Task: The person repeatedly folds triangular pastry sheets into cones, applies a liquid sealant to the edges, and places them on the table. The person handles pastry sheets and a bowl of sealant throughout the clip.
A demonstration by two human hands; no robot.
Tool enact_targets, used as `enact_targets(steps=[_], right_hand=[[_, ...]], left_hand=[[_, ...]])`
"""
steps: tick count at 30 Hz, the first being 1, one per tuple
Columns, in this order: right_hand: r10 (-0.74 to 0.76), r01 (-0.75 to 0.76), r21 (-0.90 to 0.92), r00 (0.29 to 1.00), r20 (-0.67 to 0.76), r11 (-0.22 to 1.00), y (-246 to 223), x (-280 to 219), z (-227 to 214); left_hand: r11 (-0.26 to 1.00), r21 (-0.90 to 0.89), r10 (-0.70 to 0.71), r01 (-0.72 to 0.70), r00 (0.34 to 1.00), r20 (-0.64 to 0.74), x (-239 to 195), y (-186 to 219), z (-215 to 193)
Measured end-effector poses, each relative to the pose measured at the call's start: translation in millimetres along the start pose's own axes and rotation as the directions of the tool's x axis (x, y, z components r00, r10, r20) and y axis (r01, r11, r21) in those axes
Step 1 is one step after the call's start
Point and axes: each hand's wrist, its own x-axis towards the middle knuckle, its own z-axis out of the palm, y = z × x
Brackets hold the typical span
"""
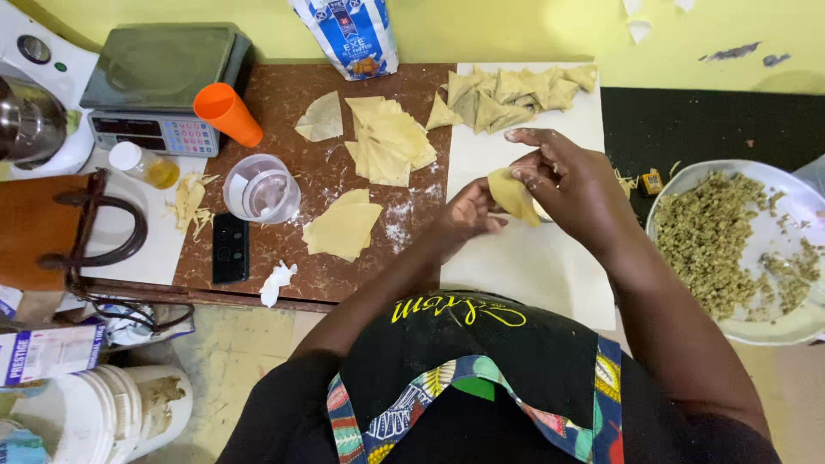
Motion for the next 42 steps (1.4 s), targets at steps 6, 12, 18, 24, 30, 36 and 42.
enact_targets(steps=[6, 12, 18, 24, 30, 36, 42], right_hand=[[-0.050, 0.059, -0.165, 0.997, 0.057, 0.985, -36, 10, -9], [-0.093, 0.127, -0.372, 0.990, 0.108, 0.920, -39, 11, -30], [-0.100, 0.157, -0.405, 0.982, 0.160, 0.901, -43, 6, -34], [-0.043, 0.133, -0.438, 0.977, 0.210, 0.889, -35, 10, -32], [0.002, 0.061, -0.344, 0.983, 0.181, 0.937, -29, 10, -33], [0.146, -0.093, -0.248, 0.968, 0.205, 0.964, -23, 18, -30], [0.240, -0.214, -0.144, 0.949, 0.203, 0.966, -14, 19, -15]], left_hand=[[0.543, 0.838, 0.276, -0.051, 0.954, -0.120, 9, 24, 45], [0.505, 0.816, 0.414, -0.281, 0.909, 0.057, 22, 13, 30], [0.569, 0.761, 0.276, -0.311, 0.944, 0.180, 16, 33, 58], [0.840, 0.542, -0.013, -0.006, 0.999, 0.031, 13, 31, 67], [0.858, 0.512, 0.069, -0.047, 0.997, -0.024, 11, 34, 73], [0.735, 0.677, 0.161, -0.034, 0.979, -0.125, 11, 34, 74], [0.727, 0.685, 0.099, 0.049, 0.979, -0.175, -4, 44, 80]])
